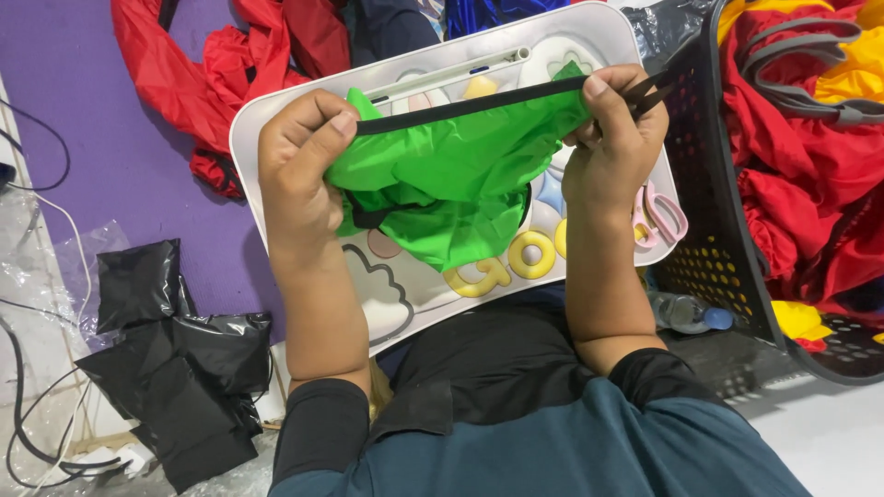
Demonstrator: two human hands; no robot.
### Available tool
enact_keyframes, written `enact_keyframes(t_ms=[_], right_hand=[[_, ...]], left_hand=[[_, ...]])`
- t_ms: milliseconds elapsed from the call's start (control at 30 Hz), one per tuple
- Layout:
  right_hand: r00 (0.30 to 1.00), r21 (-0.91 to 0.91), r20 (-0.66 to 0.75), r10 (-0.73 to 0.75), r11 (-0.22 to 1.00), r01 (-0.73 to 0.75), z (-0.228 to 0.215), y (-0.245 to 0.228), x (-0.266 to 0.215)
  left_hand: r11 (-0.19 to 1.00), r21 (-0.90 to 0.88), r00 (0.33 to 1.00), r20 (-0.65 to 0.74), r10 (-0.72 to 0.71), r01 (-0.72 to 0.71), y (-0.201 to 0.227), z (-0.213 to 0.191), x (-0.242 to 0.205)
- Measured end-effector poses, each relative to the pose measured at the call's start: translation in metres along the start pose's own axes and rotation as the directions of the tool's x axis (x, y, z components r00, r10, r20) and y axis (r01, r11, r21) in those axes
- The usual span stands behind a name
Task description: Adjusting and threading a black elastic band onto the edge of a green fabric item.
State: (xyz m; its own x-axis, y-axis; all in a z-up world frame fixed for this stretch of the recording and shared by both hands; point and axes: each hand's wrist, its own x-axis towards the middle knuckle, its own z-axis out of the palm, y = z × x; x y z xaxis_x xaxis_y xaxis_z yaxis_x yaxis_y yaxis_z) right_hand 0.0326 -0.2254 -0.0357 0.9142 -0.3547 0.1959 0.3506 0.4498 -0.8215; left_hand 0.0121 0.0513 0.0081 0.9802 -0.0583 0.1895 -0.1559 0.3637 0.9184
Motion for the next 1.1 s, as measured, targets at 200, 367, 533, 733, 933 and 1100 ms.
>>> enact_keyframes(t_ms=[200,367,533,733,933,1100], right_hand=[[0.997,-0.030,-0.078,0.010,0.999,-0.012,0.003,-0.001,0.000],[0.999,-0.021,-0.046,0.005,1.000,-0.006,0.003,0.000,-0.002],[1.000,-0.034,0.002,-0.028,0.999,0.028,0.005,0.006,-0.006],[0.871,-0.494,0.481,-0.096,0.791,0.360,0.020,0.005,-0.014],[0.715,-0.663,0.647,-0.264,0.268,0.699,0.040,-0.014,-0.028],[0.550,-0.438,0.772,-0.319,0.360,0.824,0.048,-0.016,-0.034]], left_hand=[[0.995,-0.073,0.998,-0.016,-0.064,0.062,-0.001,0.001,0.002],[0.995,-0.088,0.998,0.003,-0.056,0.056,-0.002,0.003,0.002],[0.993,0.106,0.998,0.045,0.047,-0.052,-0.004,0.002,0.000],[0.590,0.698,0.907,0.230,0.352,-0.406,0.011,0.028,0.002],[0.366,0.799,0.859,0.338,0.384,-0.478,0.011,0.036,0.002],[0.402,0.658,0.768,0.502,0.397,-0.637,0.014,0.046,-0.001]])
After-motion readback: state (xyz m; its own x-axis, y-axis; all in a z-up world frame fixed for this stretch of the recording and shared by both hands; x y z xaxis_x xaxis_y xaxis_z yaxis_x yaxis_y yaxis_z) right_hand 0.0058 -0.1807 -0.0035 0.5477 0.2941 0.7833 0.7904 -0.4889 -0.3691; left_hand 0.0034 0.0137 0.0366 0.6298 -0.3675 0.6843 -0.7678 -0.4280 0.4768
